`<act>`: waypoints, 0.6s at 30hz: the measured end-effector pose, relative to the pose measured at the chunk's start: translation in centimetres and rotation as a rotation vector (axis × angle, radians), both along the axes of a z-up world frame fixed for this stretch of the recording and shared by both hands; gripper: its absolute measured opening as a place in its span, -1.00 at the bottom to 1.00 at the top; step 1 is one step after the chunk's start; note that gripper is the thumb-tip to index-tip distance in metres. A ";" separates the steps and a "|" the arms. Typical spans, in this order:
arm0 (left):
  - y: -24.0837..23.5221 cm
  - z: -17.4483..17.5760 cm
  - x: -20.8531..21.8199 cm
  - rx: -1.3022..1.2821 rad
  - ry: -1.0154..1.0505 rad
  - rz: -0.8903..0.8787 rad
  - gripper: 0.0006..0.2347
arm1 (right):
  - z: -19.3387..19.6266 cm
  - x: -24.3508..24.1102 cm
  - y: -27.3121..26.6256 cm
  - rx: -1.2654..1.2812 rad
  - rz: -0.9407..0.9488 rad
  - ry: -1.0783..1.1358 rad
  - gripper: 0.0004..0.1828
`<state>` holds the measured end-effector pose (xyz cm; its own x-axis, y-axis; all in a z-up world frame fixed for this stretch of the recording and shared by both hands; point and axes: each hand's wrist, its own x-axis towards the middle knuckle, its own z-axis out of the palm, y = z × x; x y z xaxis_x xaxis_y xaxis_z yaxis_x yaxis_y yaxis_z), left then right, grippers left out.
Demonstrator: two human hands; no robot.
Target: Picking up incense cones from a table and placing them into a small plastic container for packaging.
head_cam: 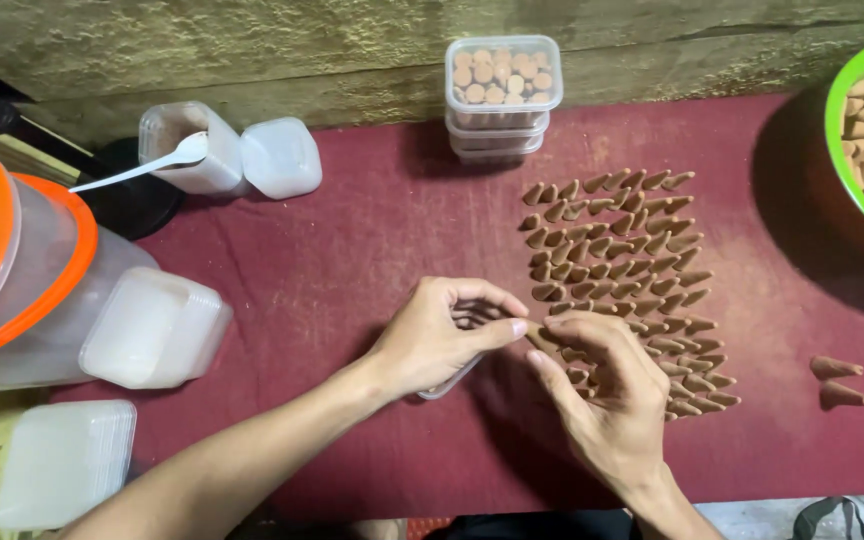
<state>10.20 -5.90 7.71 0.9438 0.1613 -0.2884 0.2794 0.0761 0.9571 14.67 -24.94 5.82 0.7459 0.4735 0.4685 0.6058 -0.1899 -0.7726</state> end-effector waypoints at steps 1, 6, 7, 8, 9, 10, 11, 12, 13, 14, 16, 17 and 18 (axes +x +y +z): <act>0.6 0.4 -0.5 -0.003 -0.004 0.002 -0.89 | -0.1 -0.1 0.5 -0.003 0.002 -0.004 -0.70; 2.9 1.1 -2.8 0.317 -0.173 -0.124 -0.92 | -0.1 -0.8 2.3 0.024 0.129 0.028 -0.71; 3.1 0.5 -3.1 0.313 -0.174 -0.120 -0.92 | -0.1 -0.9 2.4 0.020 0.133 0.027 -0.71; 3.4 -0.1 -3.4 0.437 -0.212 -0.138 -0.91 | -0.1 -1.0 2.5 -0.016 0.164 0.052 -0.71; 3.7 -0.6 -3.7 0.566 -0.249 -0.155 -0.87 | -0.1 -1.0 2.8 -0.049 0.197 0.076 -0.71; 4.0 -1.3 -4.0 0.566 -0.250 -0.148 -0.87 | 0.0 -1.0 3.1 -0.050 0.203 0.073 -0.71; 4.2 -2.0 -4.4 0.673 -0.291 -0.178 -0.86 | 0.1 -1.1 3.3 -0.094 0.228 0.043 -0.75; 4.4 -2.8 -4.7 0.782 -0.331 -0.209 -0.85 | 0.1 -1.2 3.5 -0.138 0.254 0.013 -0.79; 4.5 -3.4 -5.0 0.780 -0.332 -0.204 -0.85 | -0.2 -1.2 3.7 -0.141 0.258 0.011 -0.79; 4.6 -4.1 -5.3 0.860 -0.358 -0.227 -0.82 | -0.5 -1.2 3.8 -0.173 0.275 -0.033 -0.76; 4.6 -4.9 -6.1 0.936 -0.378 -0.250 -0.80 | -1.1 -1.3 4.0 -0.209 0.294 -0.072 -0.74; 4.6 -5.0 -6.4 0.999 -0.428 -0.256 -0.78 | -1.5 -1.2 4.2 -0.233 0.301 -0.070 -0.72; 4.7 -5.1 -6.7 1.063 -0.478 -0.262 -0.77 | -1.9 -1.1 4.3 -0.258 0.308 -0.069 -0.71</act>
